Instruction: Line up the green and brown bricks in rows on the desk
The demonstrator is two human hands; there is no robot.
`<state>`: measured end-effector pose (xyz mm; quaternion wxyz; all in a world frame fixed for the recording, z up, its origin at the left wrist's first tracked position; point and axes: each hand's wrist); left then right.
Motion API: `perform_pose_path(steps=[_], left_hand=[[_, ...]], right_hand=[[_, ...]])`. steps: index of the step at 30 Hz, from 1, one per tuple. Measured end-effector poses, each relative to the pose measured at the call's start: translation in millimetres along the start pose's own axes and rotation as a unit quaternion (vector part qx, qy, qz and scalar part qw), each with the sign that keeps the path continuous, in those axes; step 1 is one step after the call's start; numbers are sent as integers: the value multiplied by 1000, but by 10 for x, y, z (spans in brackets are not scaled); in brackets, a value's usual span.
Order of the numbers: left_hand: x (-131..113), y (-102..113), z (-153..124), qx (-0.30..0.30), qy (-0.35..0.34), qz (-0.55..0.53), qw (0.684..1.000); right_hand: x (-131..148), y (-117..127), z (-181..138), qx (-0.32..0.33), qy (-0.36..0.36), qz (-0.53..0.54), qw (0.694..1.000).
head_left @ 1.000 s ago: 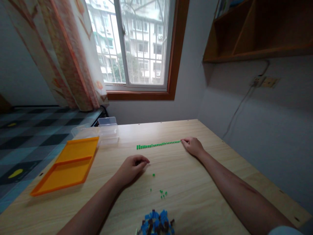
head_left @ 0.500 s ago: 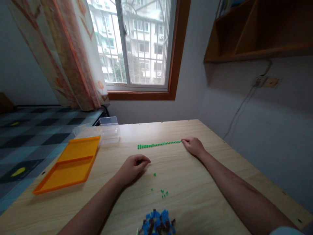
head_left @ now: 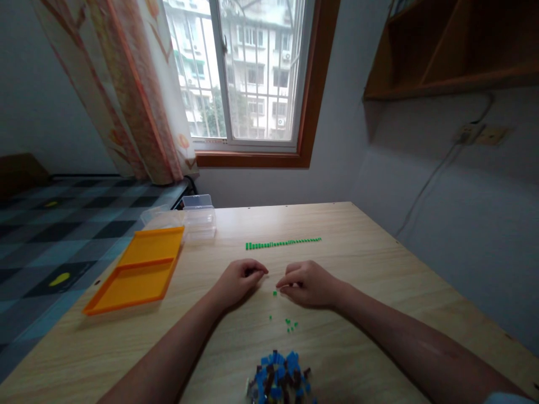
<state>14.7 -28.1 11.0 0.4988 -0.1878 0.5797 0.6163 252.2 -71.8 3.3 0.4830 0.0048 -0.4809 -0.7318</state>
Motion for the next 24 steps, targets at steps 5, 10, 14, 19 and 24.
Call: perform_pose_path(steps=[5,10,14,19,24], left_hand=[[-9,2,-4,1,3,8,1000],[5,-7,8,2,0,6,1000],[33,-19,16,1,-2,9,1000],[2,-2,11,-1,-9,10,1000],[-11,5,10,-3,-2,9,1000]], right_hand=[[84,-51,0,12,13,-22,1000],[33,-68,9,15,17,-45,999],[12,-100,30,13,32,-65,997],[33,-141,38,7,32,-69,997],[-3,-87,49,0,29,-72,997]])
Point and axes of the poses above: each hand's wrist, its own z-axis towards the middle knuckle, its own y-axis out of the back of the hand, x = y × z, and after that the axes turned 11 degrees about -x, right-handed
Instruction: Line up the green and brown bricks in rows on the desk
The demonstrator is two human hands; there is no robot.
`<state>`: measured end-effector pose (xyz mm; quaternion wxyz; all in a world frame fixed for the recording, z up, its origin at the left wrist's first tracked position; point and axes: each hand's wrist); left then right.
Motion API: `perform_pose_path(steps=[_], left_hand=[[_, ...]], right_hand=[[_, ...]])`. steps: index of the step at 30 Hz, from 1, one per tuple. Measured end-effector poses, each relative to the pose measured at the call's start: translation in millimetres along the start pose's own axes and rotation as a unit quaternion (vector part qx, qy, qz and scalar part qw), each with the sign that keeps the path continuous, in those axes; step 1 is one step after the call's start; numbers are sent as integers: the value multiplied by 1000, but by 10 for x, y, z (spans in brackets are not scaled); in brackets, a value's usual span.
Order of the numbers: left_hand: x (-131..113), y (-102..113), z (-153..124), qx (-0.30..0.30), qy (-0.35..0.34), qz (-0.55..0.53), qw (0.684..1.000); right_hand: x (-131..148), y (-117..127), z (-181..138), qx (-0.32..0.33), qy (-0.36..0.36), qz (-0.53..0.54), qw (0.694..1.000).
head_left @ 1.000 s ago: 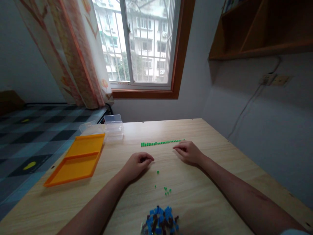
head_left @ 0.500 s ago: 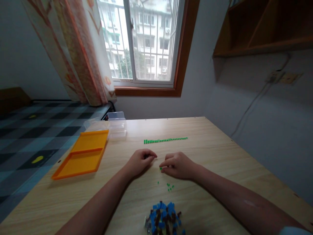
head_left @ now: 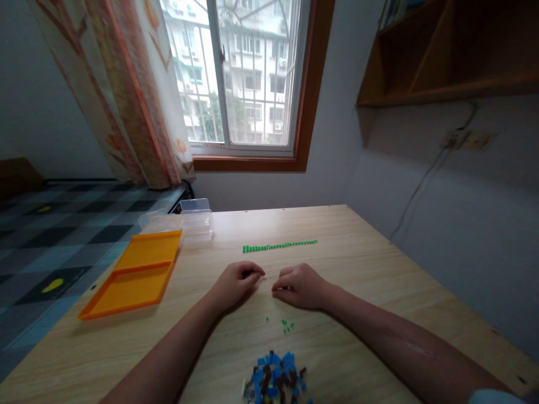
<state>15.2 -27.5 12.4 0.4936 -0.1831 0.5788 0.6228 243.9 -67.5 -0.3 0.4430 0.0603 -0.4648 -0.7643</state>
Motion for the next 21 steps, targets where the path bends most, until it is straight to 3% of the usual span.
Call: perform_pose_path(steps=[3,8,11,14,21], left_hand=[[8,2,0,3,8,1,1000],[14,14,-8,4,17,6,1000],[15,20,-7,4,16,7,1000],[13,23,1,2,18,4,1000],[-1,31,9,5,21,11,1000]], right_hand=[[-313,167,23,-42,-35,-2,998],[-1223,581,-123,-136,-137,-81,978],[-1594,694,-320,-117,-219,-130,960],[-1718,676,-443,-103,-248,-145,952],[-1680,621,-414,-114,-265,-145,947]])
Point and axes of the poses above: each hand's wrist, its own z-axis towards the middle knuckle, its own y-axis out of the back of the hand, x = y × z, and after that the axes turned 11 degrees about -x, right-handed
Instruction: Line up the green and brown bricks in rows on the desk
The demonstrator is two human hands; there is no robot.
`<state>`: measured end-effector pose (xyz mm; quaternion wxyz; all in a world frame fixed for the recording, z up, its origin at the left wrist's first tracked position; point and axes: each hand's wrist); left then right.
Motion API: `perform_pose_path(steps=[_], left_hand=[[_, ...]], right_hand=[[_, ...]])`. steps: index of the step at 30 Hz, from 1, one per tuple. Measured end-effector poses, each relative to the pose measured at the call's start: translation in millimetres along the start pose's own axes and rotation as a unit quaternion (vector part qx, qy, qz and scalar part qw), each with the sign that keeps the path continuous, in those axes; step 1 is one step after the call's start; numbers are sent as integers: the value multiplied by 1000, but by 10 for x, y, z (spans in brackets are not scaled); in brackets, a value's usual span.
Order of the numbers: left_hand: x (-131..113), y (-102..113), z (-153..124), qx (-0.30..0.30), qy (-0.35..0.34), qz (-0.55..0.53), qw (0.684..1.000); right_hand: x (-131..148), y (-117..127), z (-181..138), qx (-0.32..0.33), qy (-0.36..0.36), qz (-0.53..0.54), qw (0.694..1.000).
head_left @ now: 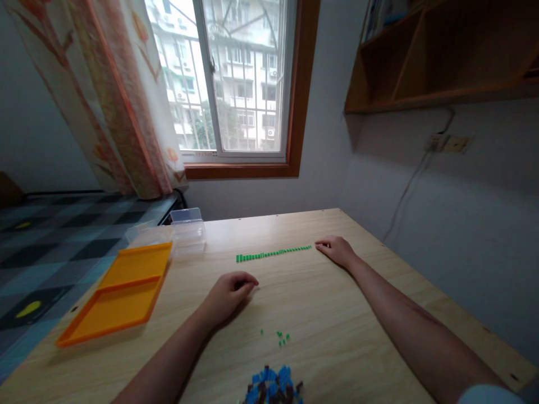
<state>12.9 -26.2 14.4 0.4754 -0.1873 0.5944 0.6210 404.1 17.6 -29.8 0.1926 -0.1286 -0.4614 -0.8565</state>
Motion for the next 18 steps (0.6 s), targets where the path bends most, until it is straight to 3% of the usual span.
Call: perform_pose_path(steps=[18], left_hand=[[16,1,-5,-2,-11,-1,1000]], right_hand=[[79,67,-27,27,42,15,999]])
Point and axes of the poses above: each hand's wrist, its own z-axis towards the middle knuckle, its own y-axis out of the back of the hand, x = y × z, and after that the axes turned 11 degrees about -x, right-handed
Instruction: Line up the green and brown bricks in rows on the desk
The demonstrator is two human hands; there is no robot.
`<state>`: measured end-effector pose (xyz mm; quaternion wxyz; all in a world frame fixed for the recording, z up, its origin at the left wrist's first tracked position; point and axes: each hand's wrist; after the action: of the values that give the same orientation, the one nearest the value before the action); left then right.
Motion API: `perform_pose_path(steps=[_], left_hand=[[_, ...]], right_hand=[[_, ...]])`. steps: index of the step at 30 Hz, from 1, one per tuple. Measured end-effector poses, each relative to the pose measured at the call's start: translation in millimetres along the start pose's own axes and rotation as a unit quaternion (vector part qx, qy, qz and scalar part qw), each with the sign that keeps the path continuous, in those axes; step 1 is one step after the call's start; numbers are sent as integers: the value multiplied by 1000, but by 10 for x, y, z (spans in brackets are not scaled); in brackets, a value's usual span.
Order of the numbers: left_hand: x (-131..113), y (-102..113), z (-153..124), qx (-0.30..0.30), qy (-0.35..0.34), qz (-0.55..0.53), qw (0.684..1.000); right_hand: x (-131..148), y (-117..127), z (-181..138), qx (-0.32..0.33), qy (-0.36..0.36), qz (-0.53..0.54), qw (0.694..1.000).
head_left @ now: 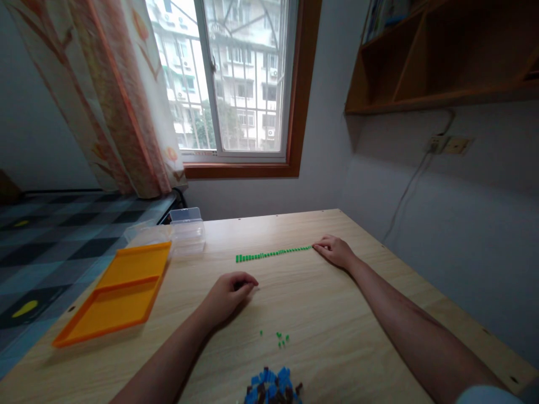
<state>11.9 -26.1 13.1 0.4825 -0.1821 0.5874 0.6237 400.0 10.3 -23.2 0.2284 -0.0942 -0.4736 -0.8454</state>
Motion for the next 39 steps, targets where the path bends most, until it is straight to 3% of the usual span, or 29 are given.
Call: perform_pose_path(steps=[39], left_hand=[[-52,4,-13,-5,6,-1,1000]], right_hand=[[-15,-9,-3,-28,0,-3,1000]])
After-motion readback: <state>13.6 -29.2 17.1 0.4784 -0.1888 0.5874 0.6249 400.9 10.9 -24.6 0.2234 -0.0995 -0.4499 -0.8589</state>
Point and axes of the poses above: each hand's wrist, its own z-axis towards the middle knuckle, its own y-axis out of the back of the hand, x = y × z, and after that the axes turned 11 degrees about -x, right-handed
